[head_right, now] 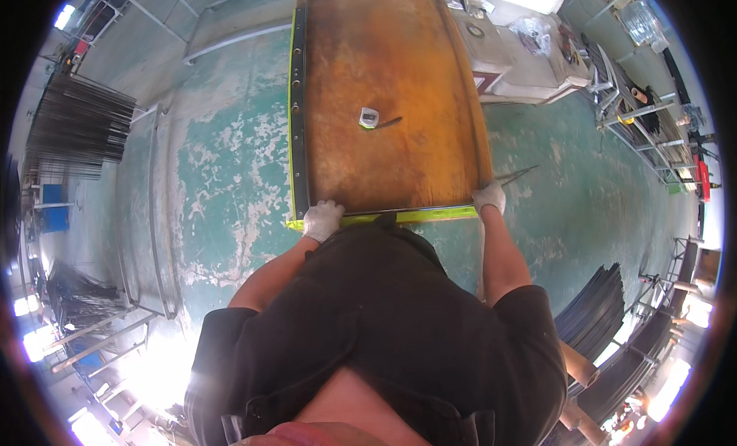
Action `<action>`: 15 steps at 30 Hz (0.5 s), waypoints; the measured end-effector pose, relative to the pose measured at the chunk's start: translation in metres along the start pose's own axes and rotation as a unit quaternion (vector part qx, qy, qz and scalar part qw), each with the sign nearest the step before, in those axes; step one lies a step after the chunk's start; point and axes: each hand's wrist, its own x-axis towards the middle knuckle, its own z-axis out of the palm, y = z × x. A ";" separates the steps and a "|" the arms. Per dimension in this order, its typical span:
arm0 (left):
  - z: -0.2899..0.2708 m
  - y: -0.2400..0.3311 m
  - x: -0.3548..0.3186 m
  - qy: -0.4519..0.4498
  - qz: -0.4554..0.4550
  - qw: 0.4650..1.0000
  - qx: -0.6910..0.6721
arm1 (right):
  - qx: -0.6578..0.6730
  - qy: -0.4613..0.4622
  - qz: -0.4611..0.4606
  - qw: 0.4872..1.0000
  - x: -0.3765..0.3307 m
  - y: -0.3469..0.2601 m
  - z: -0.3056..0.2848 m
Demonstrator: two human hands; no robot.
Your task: The person bends metal rods using a manual bending jig, then measures a bent rod with a tape measure. They feed multiple rods into a bending machine and remove the finished pieces, stacking them on a nearby rack.
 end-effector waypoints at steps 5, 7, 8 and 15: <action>0.031 -0.010 0.006 0.030 -0.008 1.000 -0.005 | 0.003 0.005 -0.011 1.000 0.014 0.020 0.017; 0.035 -0.010 0.008 0.038 -0.007 0.999 -0.003 | 0.018 0.006 -0.016 1.000 0.013 0.022 0.015; 0.034 -0.009 0.007 0.040 -0.009 0.999 -0.005 | 0.012 0.007 -0.020 1.000 0.012 0.022 0.015; -0.011 0.005 -0.010 0.085 -0.081 0.975 -0.187 | -0.027 0.076 -0.126 0.989 -0.014 -0.019 0.015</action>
